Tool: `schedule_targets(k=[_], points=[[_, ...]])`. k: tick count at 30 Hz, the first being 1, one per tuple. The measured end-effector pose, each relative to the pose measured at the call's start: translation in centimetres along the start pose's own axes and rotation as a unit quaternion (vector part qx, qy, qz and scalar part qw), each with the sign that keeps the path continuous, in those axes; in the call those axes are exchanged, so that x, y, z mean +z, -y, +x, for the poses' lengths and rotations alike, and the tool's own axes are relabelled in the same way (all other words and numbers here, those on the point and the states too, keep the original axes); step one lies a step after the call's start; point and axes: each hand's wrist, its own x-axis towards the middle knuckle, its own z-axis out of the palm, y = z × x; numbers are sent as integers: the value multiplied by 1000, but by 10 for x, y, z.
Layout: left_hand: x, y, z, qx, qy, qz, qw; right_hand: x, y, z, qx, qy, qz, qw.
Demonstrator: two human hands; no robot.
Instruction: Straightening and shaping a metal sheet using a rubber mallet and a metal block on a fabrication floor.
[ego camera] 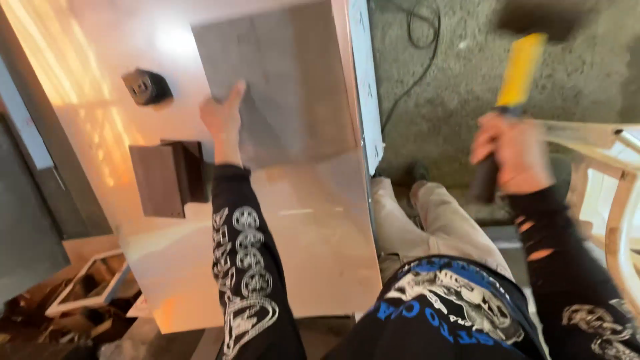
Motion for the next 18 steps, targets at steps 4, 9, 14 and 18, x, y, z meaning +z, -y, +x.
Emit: schedule_targets(k=[4,9,14,18], points=[[7,-26,43,-166,-19,149,975,-68,20,77,-189,5,216,958],[2,-34,48,-160,-13,153,975,109,40,41,-344,77,116,929],[-11,-77,29,-174,9,171,970,144,31,-10,-92,215,-161,959],[-2,-46,31,-112,-6,128,985,106,60,-44,-103,153,-85,979]])
